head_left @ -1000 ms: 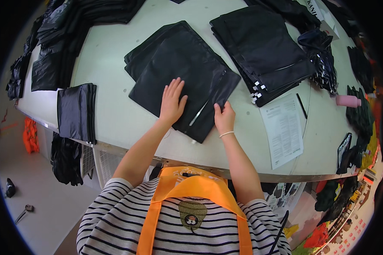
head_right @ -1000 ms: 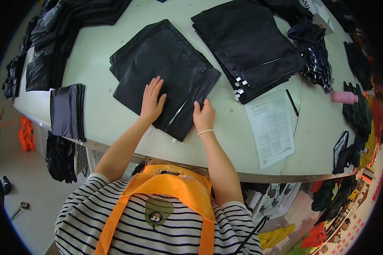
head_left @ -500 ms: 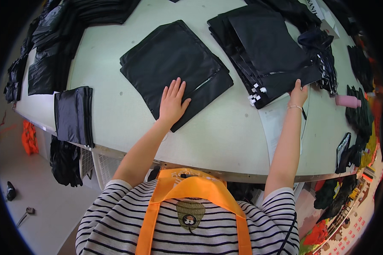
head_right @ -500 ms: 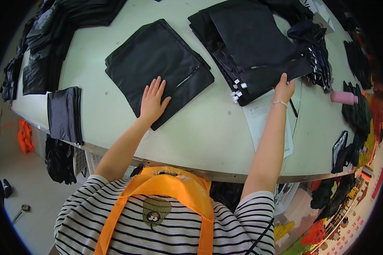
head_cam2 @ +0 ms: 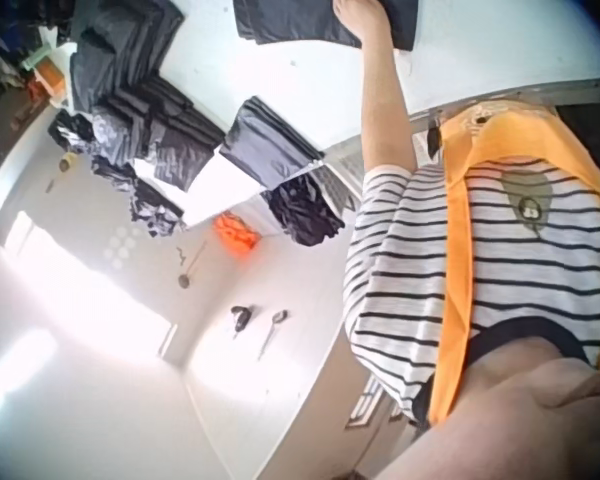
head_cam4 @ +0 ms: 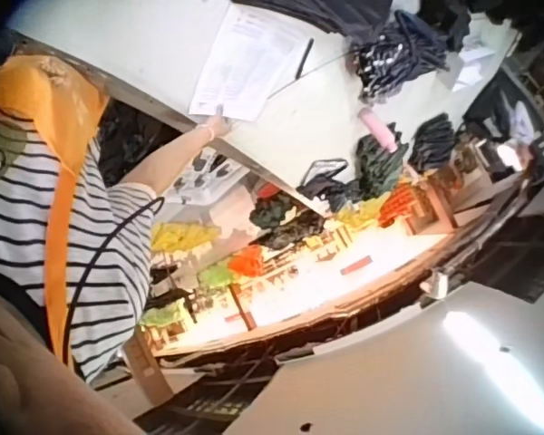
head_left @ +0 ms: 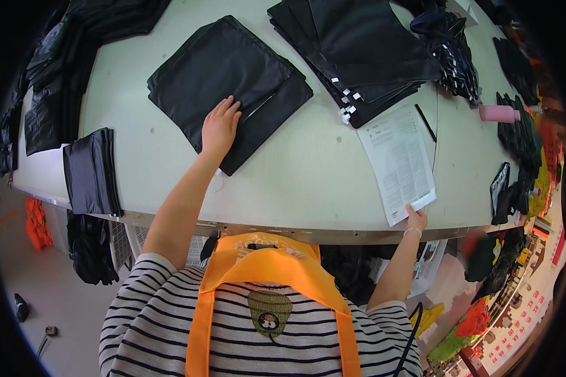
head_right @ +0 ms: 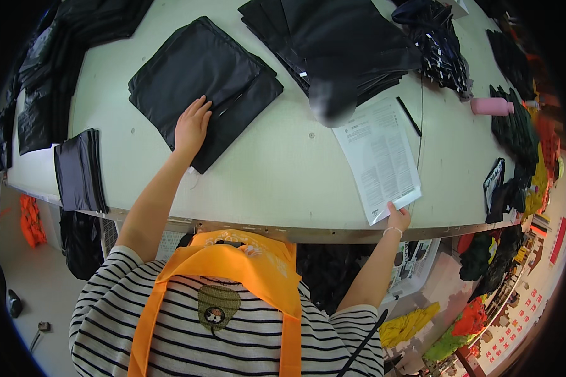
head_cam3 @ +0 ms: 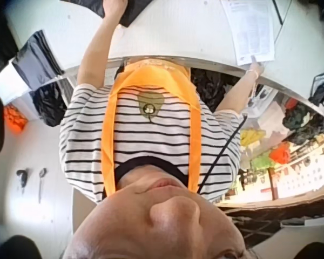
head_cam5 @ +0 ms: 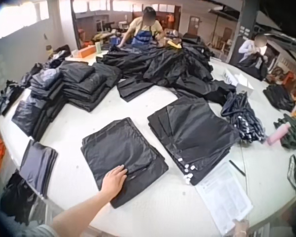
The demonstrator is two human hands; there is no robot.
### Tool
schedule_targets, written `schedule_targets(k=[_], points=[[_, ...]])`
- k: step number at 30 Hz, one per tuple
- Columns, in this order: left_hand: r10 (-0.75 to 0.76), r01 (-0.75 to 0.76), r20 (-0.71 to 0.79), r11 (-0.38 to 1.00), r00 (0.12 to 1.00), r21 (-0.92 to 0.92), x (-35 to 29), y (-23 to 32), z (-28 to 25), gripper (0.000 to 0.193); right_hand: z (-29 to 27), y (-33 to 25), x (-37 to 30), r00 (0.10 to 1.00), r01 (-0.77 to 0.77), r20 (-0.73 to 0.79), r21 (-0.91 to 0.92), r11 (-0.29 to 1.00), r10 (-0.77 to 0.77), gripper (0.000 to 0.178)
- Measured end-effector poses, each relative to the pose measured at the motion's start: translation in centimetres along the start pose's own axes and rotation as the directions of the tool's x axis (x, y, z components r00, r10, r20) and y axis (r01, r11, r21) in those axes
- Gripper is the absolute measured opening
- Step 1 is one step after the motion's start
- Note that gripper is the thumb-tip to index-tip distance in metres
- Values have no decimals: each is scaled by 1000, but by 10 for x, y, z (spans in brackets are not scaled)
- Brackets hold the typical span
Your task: The person folds black pants on a table, inserts a white paper insert into each folded pair, and stacks them. The person repeats this process for multiple pairs of pants.
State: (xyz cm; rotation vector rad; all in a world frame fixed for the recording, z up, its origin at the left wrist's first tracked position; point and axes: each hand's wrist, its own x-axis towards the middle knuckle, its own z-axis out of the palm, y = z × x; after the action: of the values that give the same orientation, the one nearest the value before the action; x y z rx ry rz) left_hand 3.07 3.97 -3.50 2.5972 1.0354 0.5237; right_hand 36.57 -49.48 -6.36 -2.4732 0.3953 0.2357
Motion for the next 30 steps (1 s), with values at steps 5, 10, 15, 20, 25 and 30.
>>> schedule_targets(k=[5, 10, 15, 20, 25, 30], points=[[19, -20, -28, 999, 999, -32, -11, 10, -18, 24, -29, -16, 13, 969, 227, 159, -256, 940, -191, 34], [51, -64, -137, 994, 989, -90, -24, 17, -40, 16, -86, -48, -20, 968, 147, 65, 632, 761, -242, 24], [94, -123, -179, 980, 979, -155, -24, 26, -50, 15, -105, -62, -55, 786, -60, 554, 510, 858, -274, 27], [138, -174, -215, 973, 967, -155, -30, 36, -52, 16, -7, -118, -141, 619, -98, 749, 371, 923, -235, 29], [188, -215, -134, 950, 973, -226, -48, 48, -44, 20, 98, -140, -208, 681, -210, 684, 525, 825, -261, 25], [128, -141, -64, 952, 990, -272, -52, 56, -30, 20, 183, -191, -305, 656, -23, 638, 551, 834, -403, 21]])
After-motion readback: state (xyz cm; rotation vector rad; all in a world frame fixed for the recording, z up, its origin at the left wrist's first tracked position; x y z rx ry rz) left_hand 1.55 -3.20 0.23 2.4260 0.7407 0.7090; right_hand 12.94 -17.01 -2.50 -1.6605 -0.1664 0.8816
